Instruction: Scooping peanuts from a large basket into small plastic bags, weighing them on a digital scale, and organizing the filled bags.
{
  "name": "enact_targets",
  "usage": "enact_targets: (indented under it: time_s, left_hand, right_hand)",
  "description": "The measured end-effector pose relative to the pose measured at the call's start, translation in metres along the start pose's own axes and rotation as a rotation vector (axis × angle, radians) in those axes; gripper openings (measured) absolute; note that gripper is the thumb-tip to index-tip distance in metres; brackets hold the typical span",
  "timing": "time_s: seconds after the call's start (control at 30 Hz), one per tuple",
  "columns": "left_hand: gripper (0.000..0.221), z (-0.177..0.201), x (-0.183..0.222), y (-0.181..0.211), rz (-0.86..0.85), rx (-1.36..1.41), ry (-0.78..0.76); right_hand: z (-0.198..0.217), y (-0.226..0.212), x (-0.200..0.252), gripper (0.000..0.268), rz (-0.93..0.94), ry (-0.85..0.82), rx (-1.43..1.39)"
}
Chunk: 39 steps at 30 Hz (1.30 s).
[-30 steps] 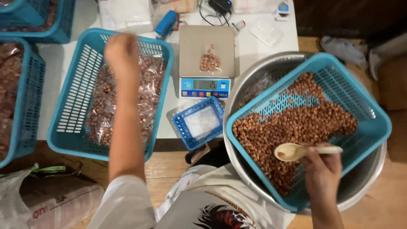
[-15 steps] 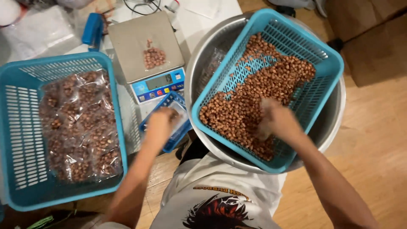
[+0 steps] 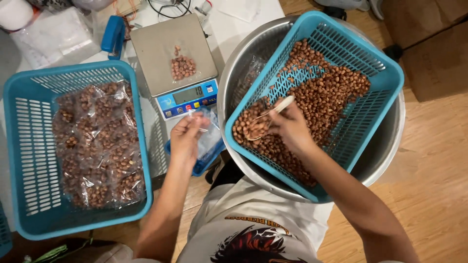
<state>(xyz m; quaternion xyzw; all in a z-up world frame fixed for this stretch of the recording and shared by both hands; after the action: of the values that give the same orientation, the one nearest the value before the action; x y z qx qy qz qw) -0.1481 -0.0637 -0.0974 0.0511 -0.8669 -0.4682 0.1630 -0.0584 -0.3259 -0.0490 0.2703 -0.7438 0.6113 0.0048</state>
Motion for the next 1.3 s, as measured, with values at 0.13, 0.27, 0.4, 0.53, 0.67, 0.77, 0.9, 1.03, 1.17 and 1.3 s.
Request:
enact_targets:
  time_s: [0.13,0.27,0.4,0.53,0.67,0.77,0.9,1.03,1.17,1.3]
  left_hand:
    - [0.021,-0.085,0.026,0.040,-0.137,-0.013,-0.194]
    - [0.038,-0.116,0.029,0.026,-0.137,-0.192,-0.506]
    - [0.041,-0.143,0.029,0.008,-0.167,-0.180,-0.618]
    - [0.052,-0.158,0.023,-0.016,-0.052,-0.062,-0.663]
    - [0.044,-0.167,0.025,-0.012,0.036,-0.022,-0.682]
    - [0.043,-0.168,0.028,0.002,0.058,-0.021,-0.671]
    - [0.042,-0.153,0.021,0.007,0.000,-0.107,-0.619]
    - [0.033,-0.142,0.018,0.057,-0.078,-0.214,-0.422]
    - [0.032,-0.078,-0.052,0.091,-0.327,-0.433,-0.081]
    - [0.026,0.031,-0.176,0.054,-0.469,-1.018,0.105]
  right_hand:
    - [0.006,-0.055,0.028,0.018,0.215,0.008,0.069]
    - [0.010,-0.110,0.062,0.021,0.633,0.065,0.422]
    - [0.005,-0.124,0.082,0.018,0.794,0.008,0.700]
    - [0.009,-0.117,0.082,0.019,0.873,0.051,1.031]
    - [0.020,-0.112,0.073,0.018,0.804,0.051,0.746]
    - [0.030,-0.102,0.069,0.020,0.634,0.139,0.350]
    - [0.040,-0.097,0.066,0.019,0.645,0.181,0.324]
    - [0.038,-0.097,0.065,0.017,0.671,0.164,0.481]
    - [0.036,-0.095,0.065,0.018,0.728,0.173,0.577]
    - [0.031,-0.095,0.065,0.018,0.733,0.160,0.543]
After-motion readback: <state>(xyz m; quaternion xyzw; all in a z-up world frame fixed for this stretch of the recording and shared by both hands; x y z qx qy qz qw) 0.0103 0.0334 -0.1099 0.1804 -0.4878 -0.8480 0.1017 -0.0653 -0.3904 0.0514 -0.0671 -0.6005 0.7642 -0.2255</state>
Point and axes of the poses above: each hand's wrist, its own x-axis away from the middle knuckle, its own z-axis out of the back of the hand, y = z × x, the point moved 1 cm from there along -x, towards the middle knuckle, and after that the axes turned 13 degrees about -y, right-handed, at the moved point
